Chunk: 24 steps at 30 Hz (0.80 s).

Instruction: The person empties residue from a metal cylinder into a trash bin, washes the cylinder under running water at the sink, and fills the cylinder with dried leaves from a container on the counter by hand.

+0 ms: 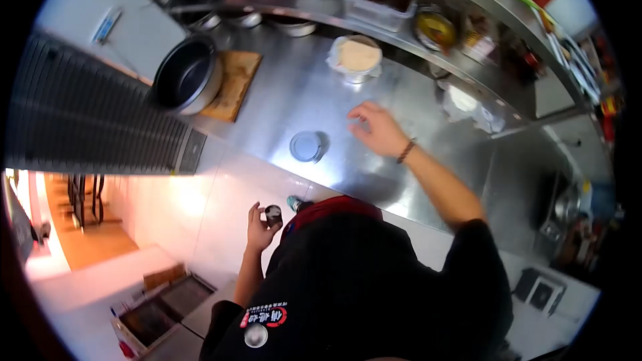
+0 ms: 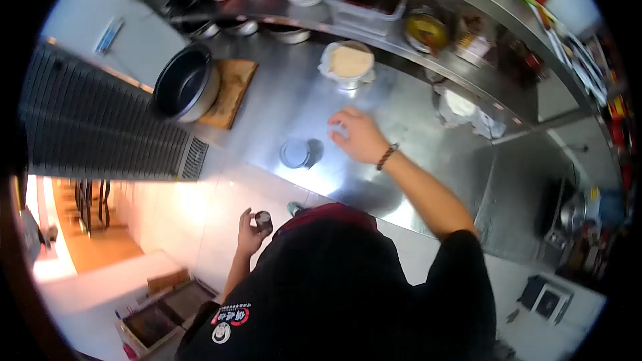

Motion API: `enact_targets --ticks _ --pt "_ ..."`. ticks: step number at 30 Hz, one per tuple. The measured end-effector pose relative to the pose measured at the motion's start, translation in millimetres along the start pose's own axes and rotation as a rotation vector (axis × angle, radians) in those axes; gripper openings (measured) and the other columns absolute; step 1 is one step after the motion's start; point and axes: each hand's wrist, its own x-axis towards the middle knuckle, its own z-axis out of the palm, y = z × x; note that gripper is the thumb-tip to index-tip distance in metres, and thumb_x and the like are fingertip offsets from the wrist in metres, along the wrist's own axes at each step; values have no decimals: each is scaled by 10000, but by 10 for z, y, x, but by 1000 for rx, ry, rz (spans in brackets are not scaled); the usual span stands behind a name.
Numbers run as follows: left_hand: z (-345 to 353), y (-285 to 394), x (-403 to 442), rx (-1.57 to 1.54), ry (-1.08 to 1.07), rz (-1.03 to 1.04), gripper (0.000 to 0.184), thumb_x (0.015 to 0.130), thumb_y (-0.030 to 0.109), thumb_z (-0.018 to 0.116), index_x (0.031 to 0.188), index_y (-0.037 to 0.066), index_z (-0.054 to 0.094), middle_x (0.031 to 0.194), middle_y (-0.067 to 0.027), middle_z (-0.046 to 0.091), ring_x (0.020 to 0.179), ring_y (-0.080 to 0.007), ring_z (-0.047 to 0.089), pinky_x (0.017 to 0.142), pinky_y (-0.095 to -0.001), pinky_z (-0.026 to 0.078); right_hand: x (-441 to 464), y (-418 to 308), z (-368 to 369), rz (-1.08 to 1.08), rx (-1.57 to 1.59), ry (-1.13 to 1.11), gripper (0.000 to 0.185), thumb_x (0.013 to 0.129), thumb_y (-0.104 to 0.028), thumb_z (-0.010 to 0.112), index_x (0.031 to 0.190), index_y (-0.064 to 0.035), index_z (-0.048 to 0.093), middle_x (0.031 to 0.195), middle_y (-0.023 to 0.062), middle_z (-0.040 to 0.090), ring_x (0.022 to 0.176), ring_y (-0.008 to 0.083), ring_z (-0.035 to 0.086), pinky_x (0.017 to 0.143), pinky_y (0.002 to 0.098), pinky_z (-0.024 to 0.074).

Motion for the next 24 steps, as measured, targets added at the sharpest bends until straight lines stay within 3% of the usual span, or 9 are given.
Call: enact_targets --ticks 1,5,10,13,16,19,21,22,24 --pt "-17 -27 -23 -39 3 -15 742 742 147 953 1350 10 549 1620 -226 409 852 -276 753 730 -349 639 62 91 364 48 86 -55 251 947 -200 786 1132 -41 727 1080 132 700 957 274 713 850 411 596" --pt "-65 -202 -148 -98 95 -56 751 748 86 950 1340 -4 496 1591 -236 428 1017 -314 754 758 -353 660 201 597 1498 201 91 -210 322 912 -246 817 1153 -46 740 1110 153 755 1000 309 742 902 425 602" --pt "1 -1192 -617 -295 182 -489 871 768 167 952 1458 -80 482 1577 -217 425 1162 -344 711 908 -413 655 410 806 2141 418 -121 -161 294 884 -225 810 1102 -40 740 1107 184 776 1049 358 744 945 443 600" --pt "215 -2234 -1122 -67 304 -421 806 768 226 952 1400 -60 542 1345 -212 602 1142 -314 688 807 -362 617 468 698 2251 531 -241 -105 279 878 -228 795 1070 -34 735 1107 197 776 1059 382 740 960 457 598" --pt "-136 -1728 -1296 -496 264 -893 683 742 248 936 1269 -29 600 1163 -145 650 996 -252 655 835 -382 569 508 584 2226 565 -328 -133 303 874 -253 792 1064 -26 728 1108 209 773 1063 393 738 965 466 598" --pt "-55 -2289 -1391 -578 238 -889 687 745 256 927 1276 -35 603 1180 -164 658 1024 -268 663 887 -400 561 539 488 2215 611 -390 -152 390 844 -315 833 1076 -19 728 1110 217 772 1077 387 733 982 460 592" --pt "-46 -2658 -1322 -355 224 -791 714 753 298 922 1288 -48 602 1266 -213 648 1191 -324 629 1053 -417 500 502 496 2243 584 -412 -123 582 772 -445 931 1113 -24 721 1011 166 775 960 323 755 889 413 609" --pt "-125 -2658 -1235 -395 220 -783 715 756 297 921 1292 -50 599 1281 -217 641 1216 -329 617 1083 -416 478 491 458 2232 590 -433 -132 582 772 -445 931 1113 -24 721 1011 166 775 960 323 755 889 413 609" --pt "-398 -2617 -1014 -411 239 -767 722 761 294 920 1302 -51 591 1299 -219 631 1238 -327 603 1104 -412 459 496 331 2234 599 -419 -161 813 686 -546 976 1217 -11 669 1156 212 706 1037 322 716 937 413 591"
